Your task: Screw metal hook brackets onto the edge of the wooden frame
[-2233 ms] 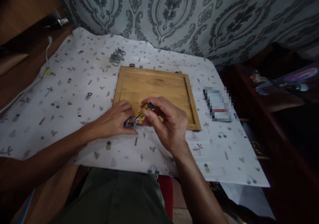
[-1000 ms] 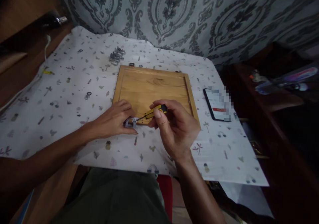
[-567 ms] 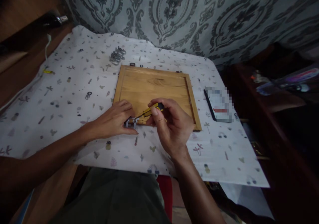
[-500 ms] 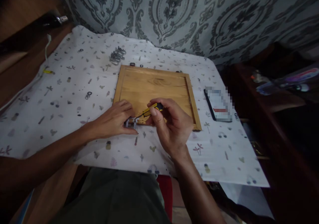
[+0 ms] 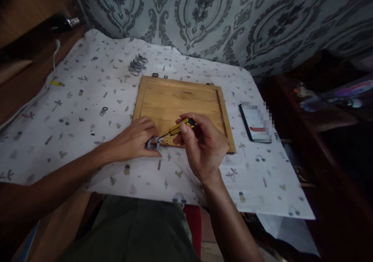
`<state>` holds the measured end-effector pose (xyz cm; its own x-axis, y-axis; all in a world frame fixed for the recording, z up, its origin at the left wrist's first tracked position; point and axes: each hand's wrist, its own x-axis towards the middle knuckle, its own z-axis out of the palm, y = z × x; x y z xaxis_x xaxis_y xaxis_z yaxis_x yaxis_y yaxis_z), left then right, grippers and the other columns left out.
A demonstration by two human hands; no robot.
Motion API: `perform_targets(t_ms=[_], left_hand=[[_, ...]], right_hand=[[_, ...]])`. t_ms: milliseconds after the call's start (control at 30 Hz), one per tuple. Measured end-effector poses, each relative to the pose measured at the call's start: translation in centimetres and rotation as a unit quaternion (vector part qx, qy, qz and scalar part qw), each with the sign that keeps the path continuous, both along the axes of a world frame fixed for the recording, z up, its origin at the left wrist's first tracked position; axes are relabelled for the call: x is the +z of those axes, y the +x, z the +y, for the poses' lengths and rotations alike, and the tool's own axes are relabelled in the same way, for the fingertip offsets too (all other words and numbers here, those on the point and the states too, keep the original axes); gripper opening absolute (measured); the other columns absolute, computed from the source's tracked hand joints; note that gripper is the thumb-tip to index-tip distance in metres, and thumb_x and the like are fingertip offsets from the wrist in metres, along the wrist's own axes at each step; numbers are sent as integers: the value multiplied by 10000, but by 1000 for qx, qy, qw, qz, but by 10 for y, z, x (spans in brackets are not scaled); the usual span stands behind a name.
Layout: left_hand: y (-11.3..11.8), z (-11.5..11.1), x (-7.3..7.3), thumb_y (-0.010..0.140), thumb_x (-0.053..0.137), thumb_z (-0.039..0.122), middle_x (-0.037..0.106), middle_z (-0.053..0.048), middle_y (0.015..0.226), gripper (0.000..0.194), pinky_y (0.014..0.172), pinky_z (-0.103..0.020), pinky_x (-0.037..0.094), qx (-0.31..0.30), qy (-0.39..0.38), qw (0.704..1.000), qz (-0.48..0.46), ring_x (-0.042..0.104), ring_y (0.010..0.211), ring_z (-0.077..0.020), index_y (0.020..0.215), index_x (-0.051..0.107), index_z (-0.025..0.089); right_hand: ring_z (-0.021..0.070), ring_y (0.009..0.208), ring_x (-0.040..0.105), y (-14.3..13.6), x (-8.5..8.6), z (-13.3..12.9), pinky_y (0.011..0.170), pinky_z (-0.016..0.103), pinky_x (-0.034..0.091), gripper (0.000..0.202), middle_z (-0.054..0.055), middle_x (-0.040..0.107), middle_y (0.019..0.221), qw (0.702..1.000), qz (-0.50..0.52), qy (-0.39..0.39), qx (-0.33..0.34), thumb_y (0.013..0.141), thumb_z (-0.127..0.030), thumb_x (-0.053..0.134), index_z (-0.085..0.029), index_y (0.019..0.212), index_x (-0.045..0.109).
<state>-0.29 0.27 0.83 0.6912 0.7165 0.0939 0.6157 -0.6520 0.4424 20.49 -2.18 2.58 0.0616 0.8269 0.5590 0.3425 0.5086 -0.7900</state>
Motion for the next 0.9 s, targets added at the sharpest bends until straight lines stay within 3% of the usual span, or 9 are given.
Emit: perform_targets(t_ms=[900], left_hand=[[0,0,-1,849,844,544,628,-94,1042,456,883,-371,421,1,4,1000,5,534,1029,-280,972,675,138]], right_hand=[[79,498,686,-4,1,-1,431,190,542,81,6,786,937,999,23,30,6,971,-289,738,-247,1031,771]])
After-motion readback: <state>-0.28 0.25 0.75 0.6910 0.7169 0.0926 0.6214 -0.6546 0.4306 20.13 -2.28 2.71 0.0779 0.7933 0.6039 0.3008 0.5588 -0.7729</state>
